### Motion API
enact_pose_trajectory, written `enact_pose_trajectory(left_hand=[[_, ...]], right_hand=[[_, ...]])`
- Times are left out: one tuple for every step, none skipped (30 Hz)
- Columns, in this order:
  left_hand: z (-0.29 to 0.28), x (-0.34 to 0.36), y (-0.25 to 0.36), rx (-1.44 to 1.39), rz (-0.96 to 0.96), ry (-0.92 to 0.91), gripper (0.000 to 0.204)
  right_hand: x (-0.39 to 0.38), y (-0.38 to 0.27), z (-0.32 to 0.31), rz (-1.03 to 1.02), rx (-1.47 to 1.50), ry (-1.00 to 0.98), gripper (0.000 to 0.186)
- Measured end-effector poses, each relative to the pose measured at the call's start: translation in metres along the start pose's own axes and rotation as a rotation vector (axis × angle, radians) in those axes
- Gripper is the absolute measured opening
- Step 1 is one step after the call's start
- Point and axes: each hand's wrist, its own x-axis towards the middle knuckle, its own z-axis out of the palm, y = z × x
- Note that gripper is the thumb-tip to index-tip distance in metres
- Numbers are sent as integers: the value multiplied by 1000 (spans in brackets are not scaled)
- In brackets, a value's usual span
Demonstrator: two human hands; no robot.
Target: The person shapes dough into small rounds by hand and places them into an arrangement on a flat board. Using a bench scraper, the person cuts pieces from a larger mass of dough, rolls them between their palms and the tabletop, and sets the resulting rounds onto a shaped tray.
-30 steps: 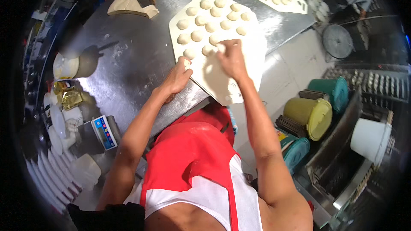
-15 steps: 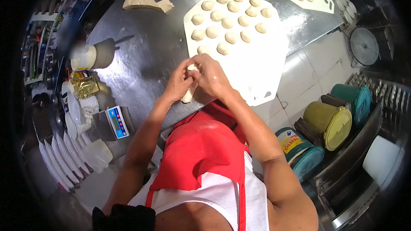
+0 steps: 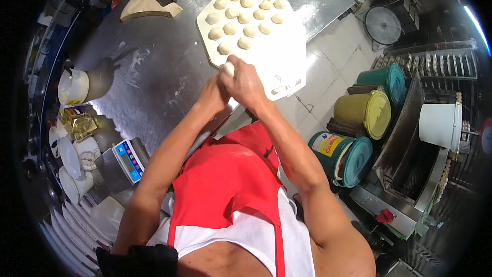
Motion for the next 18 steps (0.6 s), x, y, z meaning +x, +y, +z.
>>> enact_pose_trajectory(left_hand=[[21, 6, -72, -104, 151, -4, 40], [28, 9, -86, -357, 47, -124, 45], [26, 8, -103, -590, -93, -202, 50], [16, 18, -91, -388, -84, -214, 51], [10, 27, -47, -340, -247, -238, 53], [4, 35, -5, -273, -409, -240, 55], [7, 29, -17, -218, -321, -209, 58], [9, 24, -26, -236, -275, -182, 48], [6, 20, -31, -227, -257, -165, 48], [5, 14, -34, -219, -238, -151, 48], [6, 8, -34, -201, -265, -148, 48], [0, 5, -25, -186, -280, -144, 49], [-3, 3, -20, -175, -290, -134, 51], [-2, 3, -22, -157, -307, -144, 51], [1, -1, -23, -213, -350, -106, 53], [3, -6, -24, -268, -390, -68, 56], [5, -9, -27, -259, -409, -77, 56], [4, -9, -26, -268, -388, -54, 57]], right_hand=[[-14, -19, 18, -218, 101, -93, 34], [-29, -16, 20, -383, 193, -153, 31], [-24, -17, 17, -309, 193, -177, 32], [-18, -9, 9, -217, 184, -186, 34], [-3, 32, -4, -80, 192, -92, 36], [21, 78, -23, 33, 206, -4, 39], [44, 104, -35, -52, 51, 19, 43], [56, 129, -44, -113, -103, 43, 48], [67, 133, -49, -119, -124, 73, 48], [78, 137, -52, -122, -145, 104, 48], [91, 140, -55, -56, -97, 103, 42], [100, 149, -54, -43, -66, 90, 42], [109, 157, -53, -37, -166, 28, 39], [118, 164, -51, -31, -267, -33, 37], [122, 168, -47, -78, -292, -17, 42], [124, 174, -47, -72, -278, -35, 42], [125, 180, -48, -81, -308, -20, 45], [125, 176, -48, -96, -339, -15, 47]])
